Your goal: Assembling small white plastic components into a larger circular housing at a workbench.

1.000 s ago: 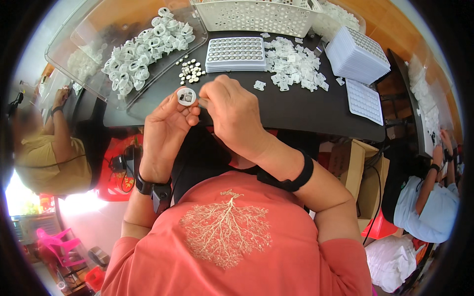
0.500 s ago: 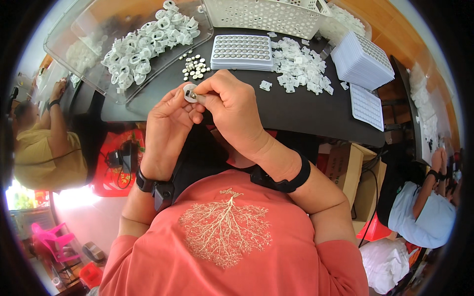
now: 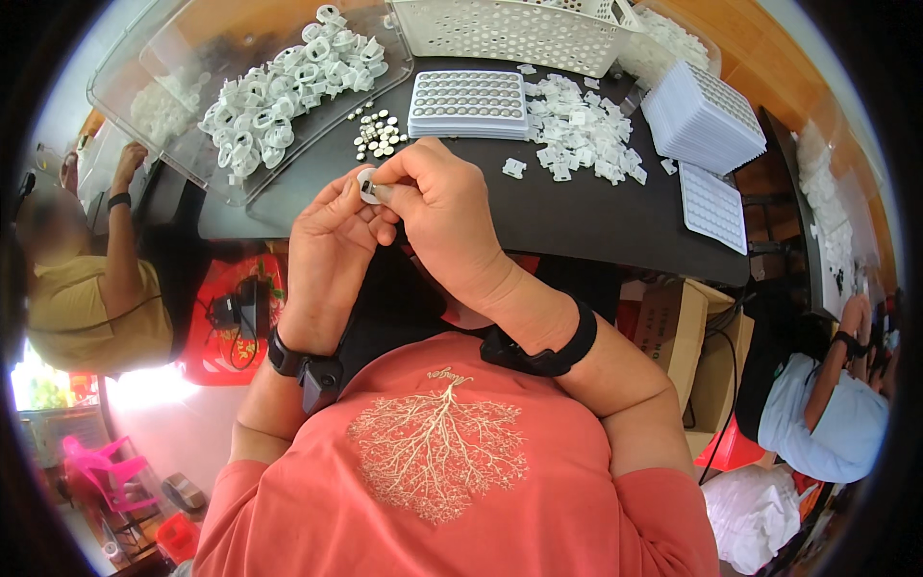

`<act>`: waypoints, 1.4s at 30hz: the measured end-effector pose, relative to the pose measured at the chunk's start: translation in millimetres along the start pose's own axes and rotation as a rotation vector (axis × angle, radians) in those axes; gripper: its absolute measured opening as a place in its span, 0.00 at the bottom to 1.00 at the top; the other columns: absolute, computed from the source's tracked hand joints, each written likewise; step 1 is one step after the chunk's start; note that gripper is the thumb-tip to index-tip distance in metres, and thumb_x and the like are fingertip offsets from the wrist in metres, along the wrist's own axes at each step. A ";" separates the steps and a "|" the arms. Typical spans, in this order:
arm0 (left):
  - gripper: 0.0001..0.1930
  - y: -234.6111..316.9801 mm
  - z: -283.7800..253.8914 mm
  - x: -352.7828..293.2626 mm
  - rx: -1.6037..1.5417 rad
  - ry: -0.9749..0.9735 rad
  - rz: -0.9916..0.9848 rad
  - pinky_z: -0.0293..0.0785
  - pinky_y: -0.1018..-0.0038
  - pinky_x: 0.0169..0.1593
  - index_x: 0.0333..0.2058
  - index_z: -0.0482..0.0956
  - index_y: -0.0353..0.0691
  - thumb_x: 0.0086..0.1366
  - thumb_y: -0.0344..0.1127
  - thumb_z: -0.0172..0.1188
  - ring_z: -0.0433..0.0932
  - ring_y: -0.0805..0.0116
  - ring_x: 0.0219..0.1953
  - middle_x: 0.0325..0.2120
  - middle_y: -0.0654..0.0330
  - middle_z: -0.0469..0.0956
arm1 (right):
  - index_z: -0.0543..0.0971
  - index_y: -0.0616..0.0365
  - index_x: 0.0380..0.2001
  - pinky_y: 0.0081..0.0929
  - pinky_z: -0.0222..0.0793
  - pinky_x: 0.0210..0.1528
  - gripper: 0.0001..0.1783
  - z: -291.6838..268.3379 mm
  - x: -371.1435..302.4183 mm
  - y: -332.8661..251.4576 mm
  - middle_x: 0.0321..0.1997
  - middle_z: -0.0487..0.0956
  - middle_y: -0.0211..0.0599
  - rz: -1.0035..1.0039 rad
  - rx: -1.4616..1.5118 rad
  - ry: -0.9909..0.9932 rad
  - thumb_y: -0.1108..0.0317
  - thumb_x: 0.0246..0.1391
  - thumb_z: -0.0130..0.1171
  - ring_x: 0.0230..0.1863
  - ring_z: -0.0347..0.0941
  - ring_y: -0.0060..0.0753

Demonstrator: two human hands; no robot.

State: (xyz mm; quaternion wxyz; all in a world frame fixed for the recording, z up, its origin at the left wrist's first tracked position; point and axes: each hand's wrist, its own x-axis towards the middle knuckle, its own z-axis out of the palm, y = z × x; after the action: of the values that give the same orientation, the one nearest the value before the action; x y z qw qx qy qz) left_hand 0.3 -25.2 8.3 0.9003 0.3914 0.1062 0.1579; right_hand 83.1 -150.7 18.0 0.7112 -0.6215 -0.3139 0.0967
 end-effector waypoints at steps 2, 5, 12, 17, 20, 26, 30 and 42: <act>0.14 -0.7 -0.5 -0.5 0.013 0.005 0.008 0.76 0.70 0.34 0.49 0.73 0.26 0.72 0.32 0.55 0.80 0.61 0.34 0.37 0.50 0.79 | 0.80 0.67 0.29 0.21 0.71 0.30 0.02 -0.6 2.1 1.1 0.31 0.79 0.33 -0.070 -0.106 -0.020 0.79 0.54 0.62 0.28 0.76 0.20; 0.14 -1.0 0.0 -0.6 0.017 0.011 0.017 0.76 0.70 0.33 0.49 0.72 0.26 0.72 0.32 0.54 0.79 0.61 0.34 0.37 0.50 0.78 | 0.79 0.68 0.29 0.21 0.70 0.27 0.03 -4.4 9.0 -3.5 0.30 0.78 0.34 0.118 0.098 -0.100 0.79 0.55 0.61 0.25 0.75 0.20; 0.15 -1.5 1.9 -0.9 0.006 0.029 0.014 0.76 0.70 0.33 0.49 0.70 0.25 0.73 0.33 0.53 0.79 0.61 0.34 0.37 0.50 0.77 | 0.78 0.69 0.28 0.22 0.69 0.25 0.03 2.1 5.7 -1.9 0.26 0.77 0.35 -0.004 0.054 -0.029 0.80 0.55 0.61 0.21 0.72 0.19; 0.15 -3.3 -1.4 2.1 -0.011 0.027 0.019 0.76 0.70 0.33 0.49 0.70 0.26 0.73 0.33 0.53 0.79 0.61 0.34 0.37 0.49 0.77 | 0.77 0.68 0.29 0.24 0.70 0.25 0.04 5.2 6.8 -5.9 0.30 0.77 0.35 0.199 0.164 -0.055 0.78 0.57 0.61 0.22 0.73 0.21; 0.14 -4.7 -0.1 3.6 -0.028 0.025 0.025 0.75 0.70 0.33 0.48 0.70 0.26 0.73 0.33 0.53 0.79 0.60 0.34 0.38 0.49 0.78 | 0.77 0.66 0.30 0.24 0.70 0.25 0.05 14.2 3.0 13.2 0.31 0.77 0.35 -0.312 -0.362 0.114 0.75 0.58 0.60 0.22 0.73 0.22; 0.14 -6.2 7.0 2.1 -0.011 0.064 0.046 0.75 0.70 0.33 0.48 0.70 0.25 0.73 0.33 0.54 0.79 0.60 0.33 0.38 0.48 0.78 | 0.76 0.65 0.32 0.26 0.69 0.25 0.05 3.7 4.5 8.1 0.30 0.78 0.37 0.024 0.023 -0.026 0.74 0.59 0.59 0.21 0.73 0.26; 0.13 -9.7 9.5 6.2 -0.043 0.050 0.057 0.75 0.70 0.33 0.48 0.71 0.25 0.72 0.32 0.54 0.79 0.60 0.34 0.38 0.47 0.78 | 0.76 0.67 0.30 0.20 0.66 0.21 0.06 4.2 6.9 14.9 0.25 0.78 0.35 -0.075 -0.073 0.053 0.75 0.60 0.59 0.20 0.71 0.18; 0.13 -13.8 11.7 8.2 -0.013 0.044 0.060 0.75 0.69 0.34 0.47 0.71 0.26 0.72 0.32 0.54 0.79 0.61 0.34 0.37 0.49 0.78 | 0.75 0.66 0.29 0.19 0.65 0.19 0.06 0.3 4.0 7.1 0.22 0.77 0.34 -0.129 -0.087 0.055 0.77 0.59 0.59 0.18 0.70 0.17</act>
State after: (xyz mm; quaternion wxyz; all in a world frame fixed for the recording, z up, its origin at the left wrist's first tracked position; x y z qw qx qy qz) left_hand 14.4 -38.9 5.5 0.8952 0.3850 0.1133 0.1938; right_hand 87.8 -146.8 12.6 0.6967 -0.6326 -0.3377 0.0199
